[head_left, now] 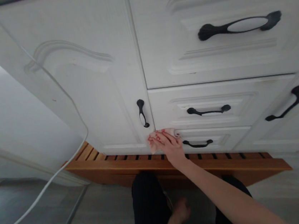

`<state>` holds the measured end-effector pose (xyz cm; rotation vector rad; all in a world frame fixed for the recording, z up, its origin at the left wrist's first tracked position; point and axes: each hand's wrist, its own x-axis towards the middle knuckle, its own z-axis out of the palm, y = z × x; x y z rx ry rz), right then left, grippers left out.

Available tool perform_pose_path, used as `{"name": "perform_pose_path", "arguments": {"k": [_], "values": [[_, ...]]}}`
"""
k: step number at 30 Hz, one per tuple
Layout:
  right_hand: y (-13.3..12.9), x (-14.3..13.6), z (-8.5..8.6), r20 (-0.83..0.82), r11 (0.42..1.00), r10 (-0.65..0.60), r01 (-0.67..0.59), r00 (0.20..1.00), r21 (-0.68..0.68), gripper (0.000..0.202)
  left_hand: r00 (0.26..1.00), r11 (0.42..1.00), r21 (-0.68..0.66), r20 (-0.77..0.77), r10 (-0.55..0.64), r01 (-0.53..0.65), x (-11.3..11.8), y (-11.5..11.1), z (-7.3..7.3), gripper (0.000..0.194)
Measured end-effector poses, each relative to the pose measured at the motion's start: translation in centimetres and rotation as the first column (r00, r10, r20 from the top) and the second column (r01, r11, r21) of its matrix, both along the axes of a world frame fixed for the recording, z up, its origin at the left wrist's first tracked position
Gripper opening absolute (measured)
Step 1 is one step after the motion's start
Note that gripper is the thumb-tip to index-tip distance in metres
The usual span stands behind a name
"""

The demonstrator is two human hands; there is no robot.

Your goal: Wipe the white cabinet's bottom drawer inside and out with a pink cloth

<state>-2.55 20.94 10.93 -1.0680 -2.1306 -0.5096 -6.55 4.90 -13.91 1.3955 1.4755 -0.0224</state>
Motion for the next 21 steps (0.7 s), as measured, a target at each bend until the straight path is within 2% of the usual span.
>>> {"name": "perform_pose_path", "arguments": {"k": [2,4,6,9,12,16,19,21], "values": [[0.7,-1.5,0.4,0.084,0.994,0.107,-0.107,0.991,-0.007,0.045,0.998,0.998,0.009,-0.016,0.068,-0.068,-0.1,0.5,-0.8,0.037],[1.2,-1.5,0.7,0.176,0.982,0.19,-0.19,0.966,-0.021,0.047,0.994,0.994,0.015,-0.018,0.111,-0.11,-0.1,0.9,-1.4,0.029],[1.5,0.0,1.0,0.252,0.969,0.245,-0.245,0.936,-0.034,0.053,0.99,0.99,0.023,-0.017,0.141,-0.14,-0.1,1.1,-1.8,0.026],[1.6,4.5,1.6,0.31,0.963,0.267,-0.269,0.913,-0.036,0.064,0.988,0.988,0.026,-0.008,0.153,-0.153,-0.2,1.1,-2.2,0.023],[1.1,10.6,2.0,0.33,0.977,0.206,-0.21,0.921,-0.022,0.064,0.991,0.991,0.022,0.001,0.133,-0.133,-0.2,1.0,-2.4,0.022],[-0.1,18.7,1.8,0.354,0.998,0.049,-0.061,0.934,0.021,0.059,0.995,0.995,0.021,-0.013,0.1,-0.099,-0.1,1.0,-2.5,0.022],[-1.1,24.1,1.1,0.322,0.996,-0.088,0.086,0.943,0.019,0.054,0.996,0.996,0.009,-0.028,0.085,-0.085,0.0,0.9,-2.4,0.024],[-1.9,27.3,0.1,0.281,0.976,-0.195,0.213,0.94,-0.033,0.053,0.996,0.997,-0.005,-0.027,0.08,-0.08,0.0,0.8,-2.3,0.025]]}}
